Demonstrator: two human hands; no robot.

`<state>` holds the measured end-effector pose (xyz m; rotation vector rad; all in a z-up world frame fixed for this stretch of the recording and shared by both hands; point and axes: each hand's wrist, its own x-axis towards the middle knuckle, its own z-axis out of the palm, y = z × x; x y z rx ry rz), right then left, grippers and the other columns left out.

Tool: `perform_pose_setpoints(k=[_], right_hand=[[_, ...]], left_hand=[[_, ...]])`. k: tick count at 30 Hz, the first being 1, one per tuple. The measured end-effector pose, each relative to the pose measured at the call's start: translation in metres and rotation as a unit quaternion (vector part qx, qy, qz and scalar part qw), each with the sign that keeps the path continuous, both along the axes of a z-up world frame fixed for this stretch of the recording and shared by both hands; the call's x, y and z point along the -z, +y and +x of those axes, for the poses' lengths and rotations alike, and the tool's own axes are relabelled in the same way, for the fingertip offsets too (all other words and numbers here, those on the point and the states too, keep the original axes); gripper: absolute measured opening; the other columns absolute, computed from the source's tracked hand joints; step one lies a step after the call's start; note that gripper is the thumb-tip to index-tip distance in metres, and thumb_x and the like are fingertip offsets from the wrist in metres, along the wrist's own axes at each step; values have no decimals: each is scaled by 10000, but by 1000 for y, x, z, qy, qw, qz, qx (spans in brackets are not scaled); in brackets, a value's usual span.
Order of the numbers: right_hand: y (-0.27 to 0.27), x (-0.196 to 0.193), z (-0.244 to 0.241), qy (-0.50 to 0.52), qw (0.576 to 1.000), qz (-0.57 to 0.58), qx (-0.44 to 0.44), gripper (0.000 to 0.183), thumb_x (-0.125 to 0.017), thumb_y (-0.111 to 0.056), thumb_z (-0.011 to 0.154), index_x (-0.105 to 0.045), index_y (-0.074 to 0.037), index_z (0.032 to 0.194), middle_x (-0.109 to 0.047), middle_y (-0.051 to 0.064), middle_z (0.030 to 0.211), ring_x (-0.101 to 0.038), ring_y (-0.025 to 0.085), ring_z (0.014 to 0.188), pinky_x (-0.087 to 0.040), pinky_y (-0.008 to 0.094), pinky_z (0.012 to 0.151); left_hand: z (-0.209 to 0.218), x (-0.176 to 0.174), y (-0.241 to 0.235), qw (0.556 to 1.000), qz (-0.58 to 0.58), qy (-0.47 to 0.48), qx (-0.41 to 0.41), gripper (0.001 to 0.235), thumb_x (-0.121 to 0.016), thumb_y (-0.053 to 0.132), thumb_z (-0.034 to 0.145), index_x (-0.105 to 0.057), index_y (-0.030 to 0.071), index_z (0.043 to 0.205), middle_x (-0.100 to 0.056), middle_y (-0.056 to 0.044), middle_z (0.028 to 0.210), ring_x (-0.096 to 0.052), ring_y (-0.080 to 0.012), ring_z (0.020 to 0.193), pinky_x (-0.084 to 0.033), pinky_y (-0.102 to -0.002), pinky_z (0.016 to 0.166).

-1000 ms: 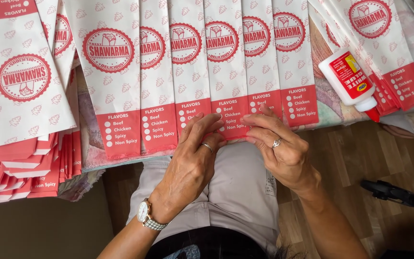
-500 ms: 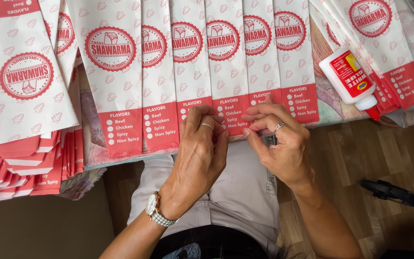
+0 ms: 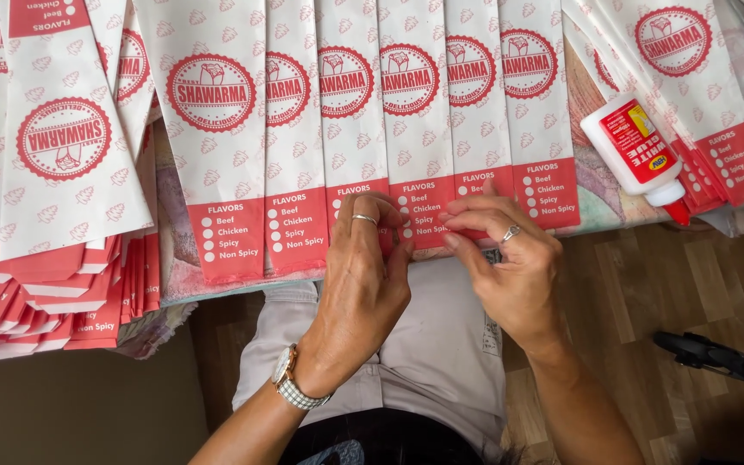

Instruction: The person folds printed paper sheets into small pouches, applies glue to the edges, and presses them to seal. They repeat this process for multiple units, stacking the finished pouches on the table.

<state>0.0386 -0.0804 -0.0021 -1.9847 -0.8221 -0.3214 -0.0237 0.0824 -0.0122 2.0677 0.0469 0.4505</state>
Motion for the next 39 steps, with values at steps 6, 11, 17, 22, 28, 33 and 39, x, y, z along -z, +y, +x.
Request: perform_pose_setpoints(k=[6, 11, 17, 22, 28, 33, 39], right_hand=[[-4, 1, 1, 56, 998, 11, 3, 75, -787, 41, 882, -760, -20, 918, -753, 119, 966, -756, 302, 947, -548, 458, 989], [-4, 1, 2, 55, 998, -11, 3, 90, -800, 1, 891, -764, -39, 962, -754, 120, 1017, -751, 291, 981, -559, 430, 945], [-1, -11, 2, 73, 997, -1, -3, 115, -791, 53, 874, -774, -16, 965, -764, 135, 1005, -757, 290, 971, -579, 393, 926], [1, -9, -4, 33, 999, -30, 1, 133, -775, 57, 884, -759, -15, 995, -751, 128, 1011, -747, 308, 987, -562, 438, 964], [5, -9, -6, -11, 1000, -22, 3, 143, -783, 59, 885, -742, 11, 1012, -739, 154, 1021, -737, 341, 1013, -521, 495, 1065], [9, -11, -15, -27, 1000, 2, 12, 231, -667, 217, 882, -754, 38, 999, -742, 180, 1067, -738, 333, 1030, -581, 473, 996], [17, -7, -12, -76, 997, -30, -14, 266, -558, 207, 939, -733, 70, 1086, -727, 221, 1129, -720, 387, 1073, -519, 523, 1071]], left_hand=[[-2, -6, -4, 1000, -1, 7, -3, 315, -683, -145, 806, -554, 15, 1045, -563, -146, 967, -649, -408, 883, -499, -490, 924], [7, 8, -14, 993, 114, -23, -27, 367, -830, 107, 844, -547, 8, 1056, -527, -145, 968, -613, -370, 906, -444, -468, 1008], [-3, -3, 3, 999, -8, 31, 14, 250, -680, -51, 885, -558, 24, 1091, -547, -139, 950, -634, -441, 908, -490, -508, 913], [-6, -1, -3, 1000, 27, 10, 9, 275, -644, -95, 884, -543, 29, 1107, -534, -152, 935, -614, -470, 904, -491, -522, 891], [-9, -2, -10, 996, 72, -53, -1, 225, -573, -141, 905, -547, -10, 1085, -543, -175, 967, -617, -456, 926, -509, -489, 904], [-15, 6, -14, 987, 103, -121, -2, 257, -527, -192, 904, -544, -47, 1115, -546, -220, 1069, -626, -447, 1043, -489, -474, 1002], [-33, 3, 18, 975, 104, -195, -2, 192, -623, -109, 941, -621, -12, 1107, -613, -228, 1228, -662, -429, 1098, -535, -508, 973]])
